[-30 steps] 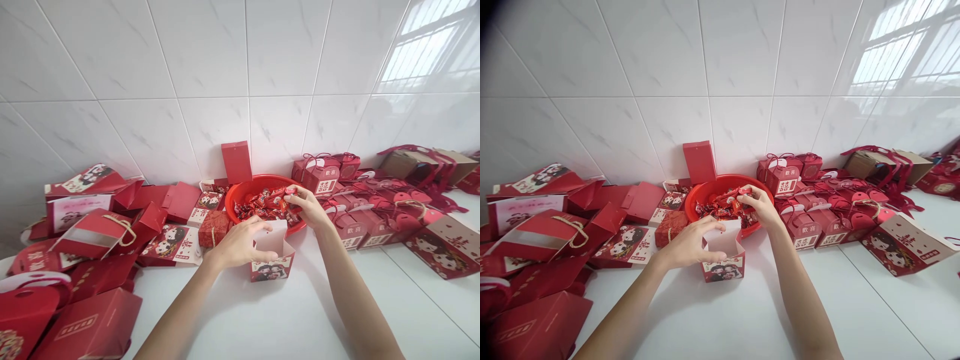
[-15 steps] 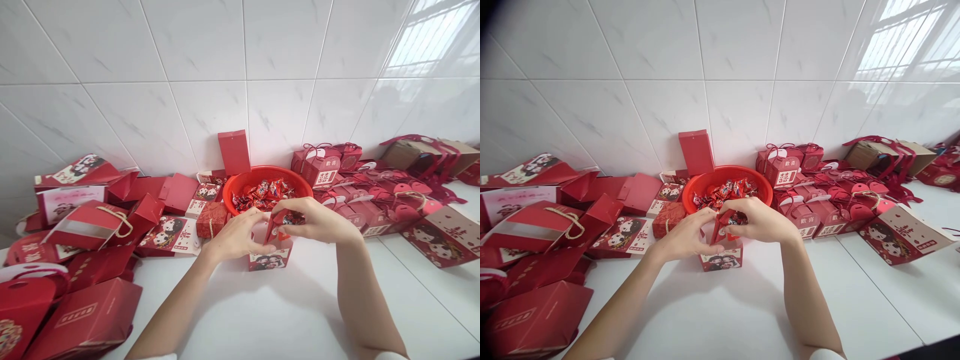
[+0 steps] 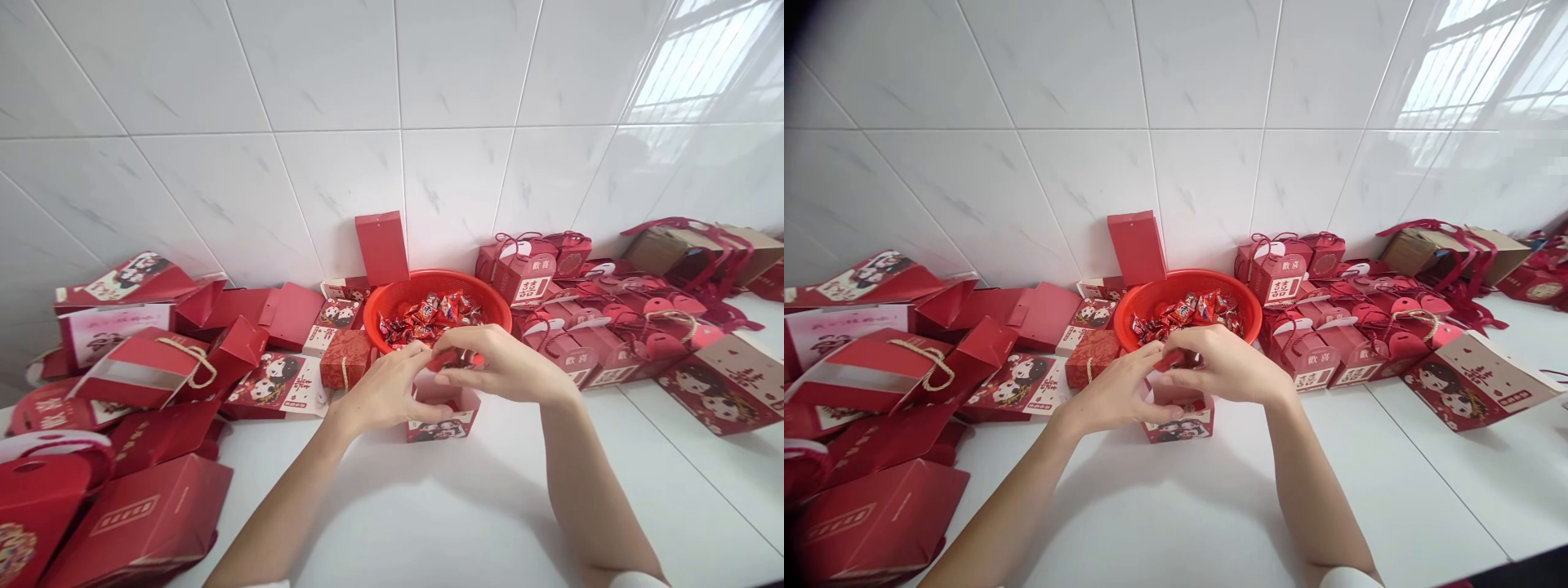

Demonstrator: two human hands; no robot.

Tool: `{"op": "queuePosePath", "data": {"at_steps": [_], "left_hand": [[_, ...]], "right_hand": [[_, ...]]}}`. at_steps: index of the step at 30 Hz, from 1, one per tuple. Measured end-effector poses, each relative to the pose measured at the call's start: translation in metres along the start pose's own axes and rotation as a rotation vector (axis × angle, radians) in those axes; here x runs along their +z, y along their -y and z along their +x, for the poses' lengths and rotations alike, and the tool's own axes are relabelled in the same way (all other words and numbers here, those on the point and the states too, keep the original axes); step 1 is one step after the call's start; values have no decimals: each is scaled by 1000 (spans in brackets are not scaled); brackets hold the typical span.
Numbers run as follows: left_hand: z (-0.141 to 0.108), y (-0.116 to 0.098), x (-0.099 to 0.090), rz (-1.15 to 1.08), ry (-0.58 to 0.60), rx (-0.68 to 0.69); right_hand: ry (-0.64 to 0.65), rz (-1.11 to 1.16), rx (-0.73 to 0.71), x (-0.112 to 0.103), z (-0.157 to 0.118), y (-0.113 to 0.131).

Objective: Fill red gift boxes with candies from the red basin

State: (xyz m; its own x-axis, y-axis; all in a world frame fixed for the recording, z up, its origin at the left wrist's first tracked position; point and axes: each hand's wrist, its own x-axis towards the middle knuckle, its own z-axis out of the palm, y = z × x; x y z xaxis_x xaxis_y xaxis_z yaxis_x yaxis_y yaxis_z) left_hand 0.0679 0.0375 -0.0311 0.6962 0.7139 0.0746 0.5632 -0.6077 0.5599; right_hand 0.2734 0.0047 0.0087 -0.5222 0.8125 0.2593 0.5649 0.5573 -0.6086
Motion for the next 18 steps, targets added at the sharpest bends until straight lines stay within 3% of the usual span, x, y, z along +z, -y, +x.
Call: {"op": "queuePosePath", "data": {"at_steps": [11,18], "left_hand": [[-19,-22,5,130,59,238],[-17,-22,7,129,58,242]], "right_hand": [[-65,-8,6,-15,-22,9],[130,-116,61,-16,-21,5]]}}
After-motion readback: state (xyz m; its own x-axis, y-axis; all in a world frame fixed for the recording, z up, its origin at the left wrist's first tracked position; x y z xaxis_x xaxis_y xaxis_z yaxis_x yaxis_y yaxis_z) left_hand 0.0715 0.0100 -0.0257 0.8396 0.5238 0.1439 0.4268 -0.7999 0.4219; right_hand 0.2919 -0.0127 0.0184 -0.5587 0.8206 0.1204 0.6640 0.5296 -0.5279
